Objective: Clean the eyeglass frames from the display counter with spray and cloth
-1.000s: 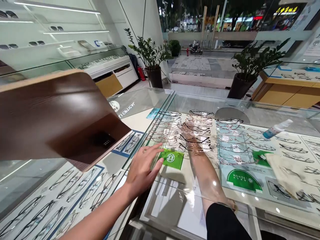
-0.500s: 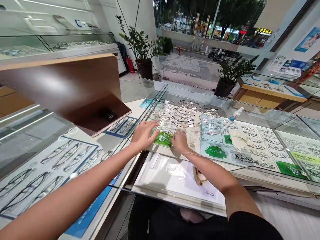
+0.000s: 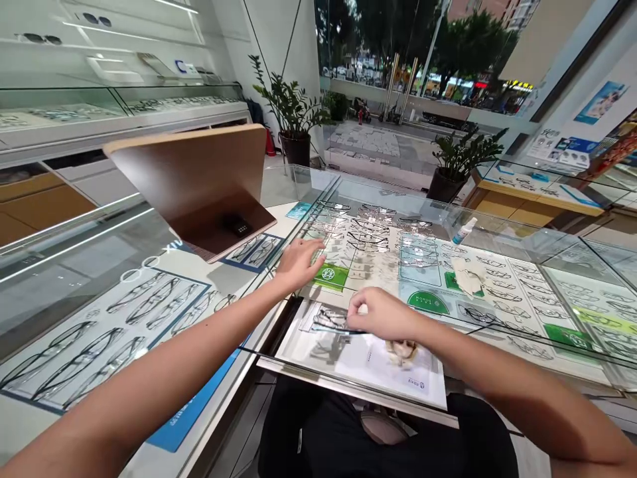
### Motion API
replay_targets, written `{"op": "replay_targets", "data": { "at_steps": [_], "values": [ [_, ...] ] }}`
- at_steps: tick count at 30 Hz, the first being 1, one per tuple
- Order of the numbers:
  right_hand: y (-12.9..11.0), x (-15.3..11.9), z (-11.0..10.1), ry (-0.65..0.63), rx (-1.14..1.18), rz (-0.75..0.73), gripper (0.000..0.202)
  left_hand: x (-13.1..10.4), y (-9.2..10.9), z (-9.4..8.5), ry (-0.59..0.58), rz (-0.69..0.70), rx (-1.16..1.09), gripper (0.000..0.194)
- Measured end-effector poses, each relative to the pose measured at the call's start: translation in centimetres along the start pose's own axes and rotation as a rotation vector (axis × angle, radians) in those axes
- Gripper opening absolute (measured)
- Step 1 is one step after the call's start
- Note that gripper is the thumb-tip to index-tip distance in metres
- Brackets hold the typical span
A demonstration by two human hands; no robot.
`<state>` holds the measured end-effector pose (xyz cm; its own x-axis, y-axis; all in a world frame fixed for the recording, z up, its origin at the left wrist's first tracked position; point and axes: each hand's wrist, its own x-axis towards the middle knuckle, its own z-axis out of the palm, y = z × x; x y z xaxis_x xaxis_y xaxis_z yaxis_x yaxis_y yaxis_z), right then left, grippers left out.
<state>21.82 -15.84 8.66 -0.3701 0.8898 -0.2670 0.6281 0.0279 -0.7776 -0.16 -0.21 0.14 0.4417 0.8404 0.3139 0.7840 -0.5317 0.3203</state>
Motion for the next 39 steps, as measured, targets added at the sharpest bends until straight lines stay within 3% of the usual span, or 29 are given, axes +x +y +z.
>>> {"op": "replay_targets", "data": {
  "at_steps": [3, 7, 12, 15, 20, 27, 32, 39],
  "values": [
    [-2.7, 1.8, -4.6, 0.094, -0.106, -0.095, 0.011, 0.0, -0.1, 0.0, 0.011, 0.010, 0.014, 0.038],
    [-4.4, 7.7, -10.3, 0.294, -0.339, -0.045, 0.013, -0.1, -0.2, -0.1, 0.023, 0.010, 0.029, 0.035],
    [-3.5, 18.4, -15.1, 0.498, -0.705, -0.028, 0.017, -0.2, -0.5, 0.0, 0.030, 0.029, 0.006, 0.033],
    [-1.9, 24.5, -16.8, 0.544, -0.754, -0.004, 0.017, -0.2, -0.7, 0.1, 0.020, 0.019, -0.006, 0.033],
    [0.9, 31.8, -17.7, 0.598, -0.805, 0.037, 0.020, -0.3, -0.9, 0.1, 0.023, 0.007, -0.023, 0.030],
    [3.8, 37.8, -17.3, 0.631, -0.907, 0.018, 0.026, -0.4, -0.8, -0.1, 0.001, -0.010, -0.067, 0.028],
    [5.1, 39.5, -16.6, 0.575, -0.930, 0.005, 0.023, -0.5, -0.9, -0.1, 0.000, -0.011, -0.076, 0.026],
    [5.9, 38.7, -15.4, 0.527, -0.899, -0.020, 0.019, -0.4, -0.7, -0.1, -0.001, -0.010, -0.069, 0.027]
  ]
}}
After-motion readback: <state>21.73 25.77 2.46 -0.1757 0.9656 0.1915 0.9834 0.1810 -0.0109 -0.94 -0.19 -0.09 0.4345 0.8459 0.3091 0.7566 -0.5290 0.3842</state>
